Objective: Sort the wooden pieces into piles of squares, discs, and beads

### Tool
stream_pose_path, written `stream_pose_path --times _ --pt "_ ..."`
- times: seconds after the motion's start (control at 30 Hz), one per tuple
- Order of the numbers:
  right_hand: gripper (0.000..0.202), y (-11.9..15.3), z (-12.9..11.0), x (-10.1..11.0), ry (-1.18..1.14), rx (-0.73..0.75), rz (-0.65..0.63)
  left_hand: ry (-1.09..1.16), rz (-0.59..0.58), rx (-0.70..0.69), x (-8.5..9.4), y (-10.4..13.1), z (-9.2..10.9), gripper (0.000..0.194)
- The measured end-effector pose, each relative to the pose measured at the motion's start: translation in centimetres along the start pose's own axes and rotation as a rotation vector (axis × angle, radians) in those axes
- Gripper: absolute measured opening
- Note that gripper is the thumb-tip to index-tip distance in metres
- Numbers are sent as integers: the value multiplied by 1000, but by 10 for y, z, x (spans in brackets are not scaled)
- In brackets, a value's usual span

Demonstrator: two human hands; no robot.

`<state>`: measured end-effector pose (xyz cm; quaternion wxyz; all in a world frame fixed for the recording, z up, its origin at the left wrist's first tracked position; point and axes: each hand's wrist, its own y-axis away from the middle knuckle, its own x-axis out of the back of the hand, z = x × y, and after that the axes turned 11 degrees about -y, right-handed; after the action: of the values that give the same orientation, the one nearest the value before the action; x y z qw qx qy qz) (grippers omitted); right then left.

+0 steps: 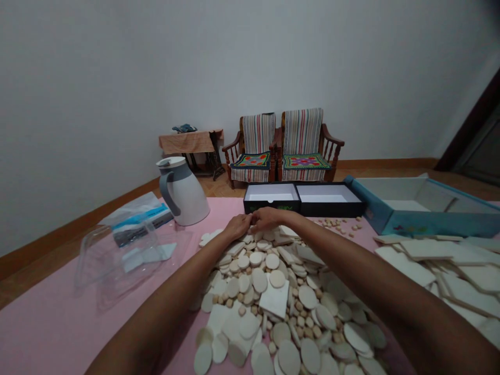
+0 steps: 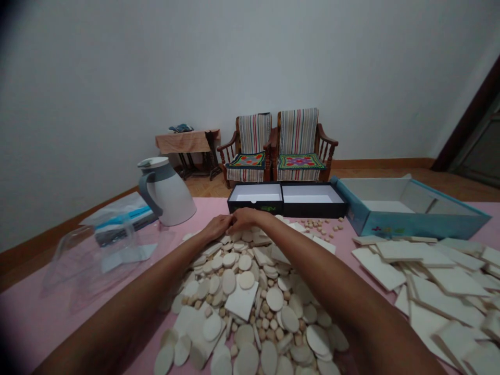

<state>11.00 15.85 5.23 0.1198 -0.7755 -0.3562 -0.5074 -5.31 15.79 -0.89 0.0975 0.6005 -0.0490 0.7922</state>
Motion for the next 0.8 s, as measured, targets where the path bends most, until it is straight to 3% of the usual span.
stream_pose_path --times 0.27,0.43,0.6,0.8 --pt "35 77 -2 1 -4 61 86 27 13 -42 11 14 37 35" --pt "33 130 14 -13 -174 152 241 0 96 -167 7 39 74 26" --pt "34 171 28 -36 -181 86 366 -9 227 -316 7 74 102 27" --pt "43 192 47 -60 -156 -40 511 4 287 -491 0 109 124 25"
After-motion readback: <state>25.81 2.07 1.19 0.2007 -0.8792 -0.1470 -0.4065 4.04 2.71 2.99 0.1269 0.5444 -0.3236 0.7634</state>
